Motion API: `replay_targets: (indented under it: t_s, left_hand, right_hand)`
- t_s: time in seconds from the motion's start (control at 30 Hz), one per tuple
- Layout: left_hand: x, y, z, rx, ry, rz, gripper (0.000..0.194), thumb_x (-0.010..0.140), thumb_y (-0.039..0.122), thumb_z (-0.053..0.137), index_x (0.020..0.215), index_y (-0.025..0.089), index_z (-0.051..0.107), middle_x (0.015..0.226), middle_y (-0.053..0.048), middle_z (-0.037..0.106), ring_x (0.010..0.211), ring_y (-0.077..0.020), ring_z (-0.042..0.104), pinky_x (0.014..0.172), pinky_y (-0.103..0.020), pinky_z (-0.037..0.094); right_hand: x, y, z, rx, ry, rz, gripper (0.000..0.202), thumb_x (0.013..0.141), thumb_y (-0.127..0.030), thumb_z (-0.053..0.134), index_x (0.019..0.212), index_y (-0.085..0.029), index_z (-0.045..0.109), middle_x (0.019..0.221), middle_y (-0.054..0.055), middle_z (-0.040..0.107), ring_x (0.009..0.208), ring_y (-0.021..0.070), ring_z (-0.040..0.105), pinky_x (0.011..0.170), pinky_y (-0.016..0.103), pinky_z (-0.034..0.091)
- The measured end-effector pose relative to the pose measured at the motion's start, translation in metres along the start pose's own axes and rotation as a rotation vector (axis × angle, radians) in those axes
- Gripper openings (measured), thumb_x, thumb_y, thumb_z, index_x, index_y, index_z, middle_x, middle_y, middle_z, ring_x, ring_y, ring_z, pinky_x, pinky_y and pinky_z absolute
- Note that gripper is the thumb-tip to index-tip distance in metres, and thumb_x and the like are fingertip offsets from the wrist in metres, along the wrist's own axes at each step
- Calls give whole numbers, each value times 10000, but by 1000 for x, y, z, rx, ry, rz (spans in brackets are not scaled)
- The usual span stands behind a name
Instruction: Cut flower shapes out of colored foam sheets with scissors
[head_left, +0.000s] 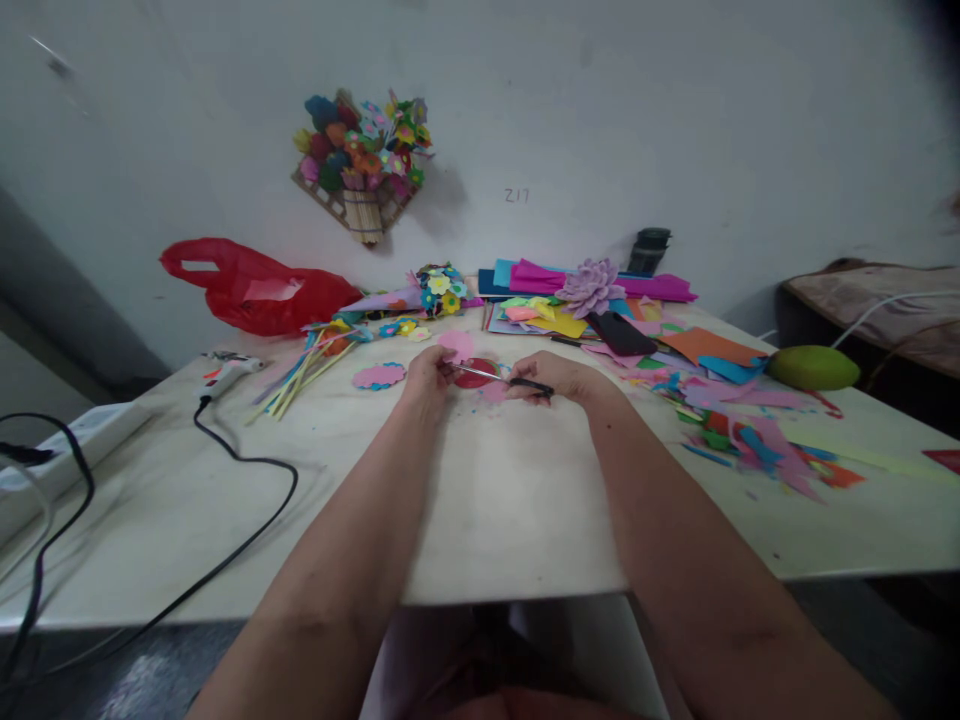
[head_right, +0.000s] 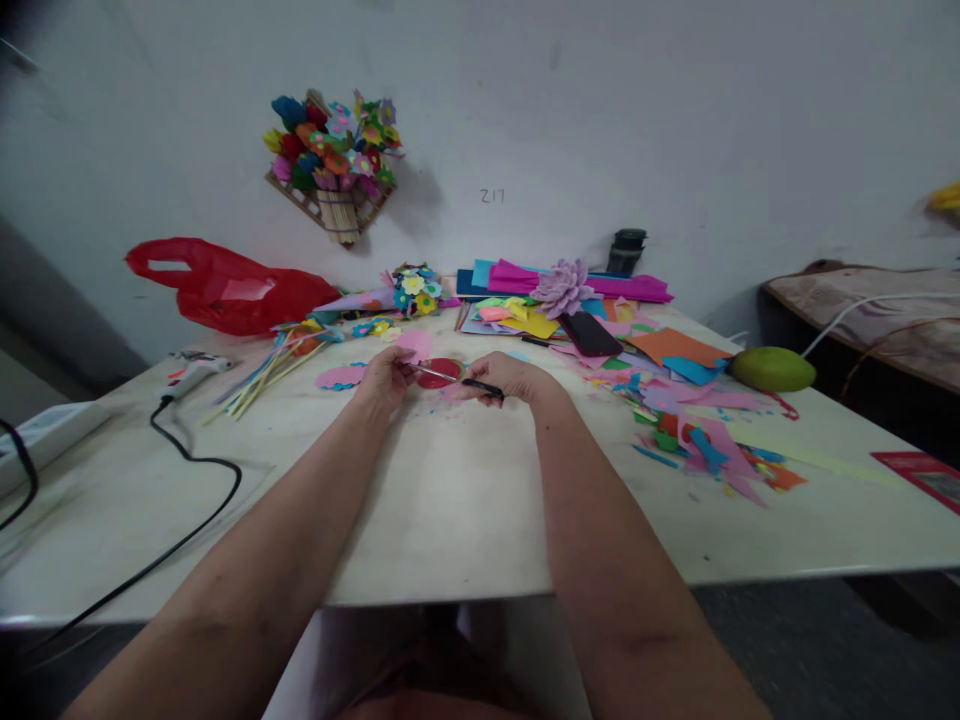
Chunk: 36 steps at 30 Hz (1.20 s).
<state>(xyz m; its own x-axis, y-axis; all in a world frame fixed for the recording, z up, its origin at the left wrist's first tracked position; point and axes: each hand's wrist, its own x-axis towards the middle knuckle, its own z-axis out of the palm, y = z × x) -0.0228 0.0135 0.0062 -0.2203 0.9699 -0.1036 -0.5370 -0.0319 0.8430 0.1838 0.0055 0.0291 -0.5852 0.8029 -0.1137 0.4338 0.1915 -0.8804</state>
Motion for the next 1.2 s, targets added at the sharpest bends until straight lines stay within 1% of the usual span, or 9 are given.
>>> replay_targets:
  t_s: [0.13, 0.27, 0.4, 0.57, 0.8, 0.97, 1.03, 1.13, 1.2]
  left_hand:
    - [1, -1, -2, -6, 10, 34, 56, 587, 118, 569, 612, 157, 538, 562, -28, 595, 577, -174, 647, 567, -254, 501]
    - [2, -1, -4, -26, 8, 82, 66, 580, 121, 584, 613, 162, 544, 588, -25, 611, 591, -159, 642, 658, -274, 531]
    - [4, -1, -5, -45, 29, 126, 94, 569, 111, 603, 591, 172, 535, 566, 3, 586, 581, -134, 617, 697, -279, 536]
    - [6, -2, -7, -46, 22, 146, 125, 558, 108, 625, 576, 177, 522, 551, 19, 568, 571, -125, 603, 711, -287, 533]
    - [6, -4, -8, -45, -30, 154, 124, 560, 113, 654, 583, 170, 546, 547, 4, 593, 568, -134, 614, 706, -297, 538]
    - [4, -4, -7, -26, -36, 149, 112, 562, 117, 665, 596, 162, 567, 559, -3, 600, 581, -144, 633, 694, -295, 538]
    - [3, -4, -6, -16, -41, 147, 111, 566, 120, 669, 608, 159, 575, 564, -5, 602, 586, -148, 638, 694, -297, 536]
    - [2, -4, -6, 2, -56, 137, 114, 575, 129, 682, 618, 156, 580, 567, -7, 606, 591, -155, 646, 686, -293, 533]
    - [0, -4, -6, 21, -78, 125, 112, 581, 131, 688, 622, 150, 585, 584, -17, 621, 586, -155, 649, 662, -278, 527]
  right_hand:
    - [0, 2, -1, -24, -69, 18, 326, 613, -413, 786, 729, -143, 646, 458, -48, 542, 368, 51, 432, 383, 185, 316]
    - [-3, 1, -3, -38, -117, 31, 298, 644, -397, 766, 674, -141, 615, 471, -31, 565, 370, 53, 449, 381, 183, 309]
    - [-6, 1, -5, -5, -61, 75, 256, 706, -362, 720, 682, -150, 578, 465, -29, 565, 361, 57, 455, 375, 179, 322]
    - [-9, -1, -7, 30, -33, 68, 261, 742, -357, 695, 654, -160, 548, 475, -25, 560, 376, 66, 468, 389, 191, 366]
    - [-9, -2, -7, 65, 11, 6, 318, 748, -419, 696, 648, -160, 539, 506, -18, 569, 397, 65, 480, 396, 193, 344]
    - [-7, 1, -5, 93, 34, -63, 335, 760, -445, 680, 670, -151, 546, 523, -10, 586, 393, 65, 496, 371, 191, 268]
    - [-5, 2, -4, 109, 52, -86, 346, 761, -452, 678, 665, -150, 540, 522, -5, 592, 388, 66, 499, 368, 195, 259]
    - [-1, 3, -2, 140, 94, -80, 348, 748, -449, 694, 668, -146, 544, 535, 5, 604, 393, 65, 499, 372, 192, 276]
    - [3, 2, 1, 167, 157, -74, 314, 735, -415, 716, 702, -141, 567, 560, 13, 618, 404, 61, 497, 369, 186, 266]
